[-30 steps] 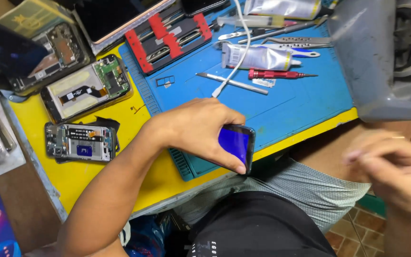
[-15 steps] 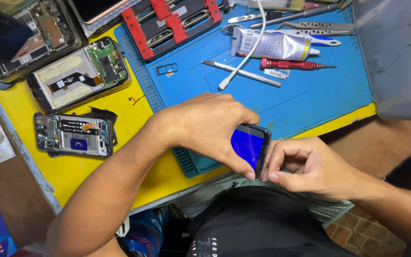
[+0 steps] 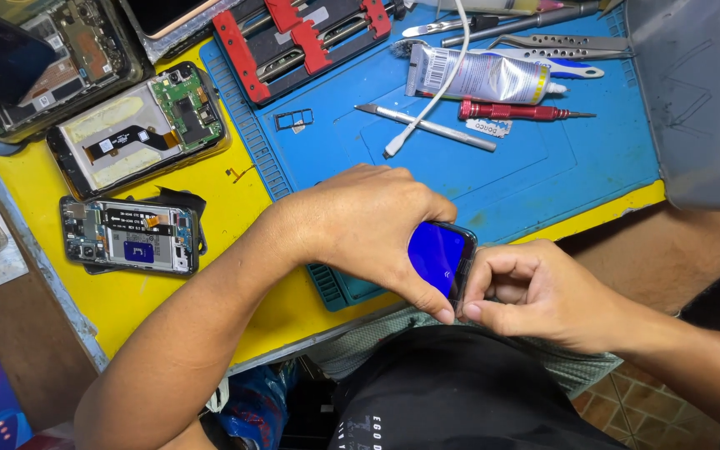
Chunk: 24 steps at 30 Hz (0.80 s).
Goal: The person uses a screwdriver to work on a smartphone, then connects a charging cable to test the device. They interact with the touchscreen to enter a passcode and verify functionality before placing the phone down.
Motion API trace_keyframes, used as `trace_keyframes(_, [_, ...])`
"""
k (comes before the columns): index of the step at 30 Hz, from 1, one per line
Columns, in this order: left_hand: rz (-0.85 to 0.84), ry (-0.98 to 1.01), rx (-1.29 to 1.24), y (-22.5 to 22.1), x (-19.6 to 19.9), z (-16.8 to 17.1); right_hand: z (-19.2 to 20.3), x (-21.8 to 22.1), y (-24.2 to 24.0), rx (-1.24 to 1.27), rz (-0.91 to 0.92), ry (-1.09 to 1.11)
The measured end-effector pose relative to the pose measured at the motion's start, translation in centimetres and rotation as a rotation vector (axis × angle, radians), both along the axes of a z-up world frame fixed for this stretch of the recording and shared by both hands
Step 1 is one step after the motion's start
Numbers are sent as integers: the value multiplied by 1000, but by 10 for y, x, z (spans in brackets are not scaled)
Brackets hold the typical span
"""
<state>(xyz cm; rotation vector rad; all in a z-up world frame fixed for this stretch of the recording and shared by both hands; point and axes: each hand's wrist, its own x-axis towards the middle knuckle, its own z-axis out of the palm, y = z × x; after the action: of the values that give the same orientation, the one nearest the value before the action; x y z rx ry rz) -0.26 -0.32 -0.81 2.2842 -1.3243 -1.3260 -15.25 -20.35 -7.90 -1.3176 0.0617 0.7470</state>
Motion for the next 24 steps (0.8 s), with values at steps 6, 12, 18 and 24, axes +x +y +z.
trace_keyframes(6, [-6,0,-15,1,1,-3,1,1,1,-2,-14,28])
trace_keyframes(12, [-4,29,-57,3,2,-5,-1,1,-2,0,-6,45])
trace_keyframes(18, [10,29,-180,6,1,-15,1,6,-3,26,22,36])
trace_keyframes(24, [27,113,-302,11,2,-13,-1,10,-4,103,58,-27])
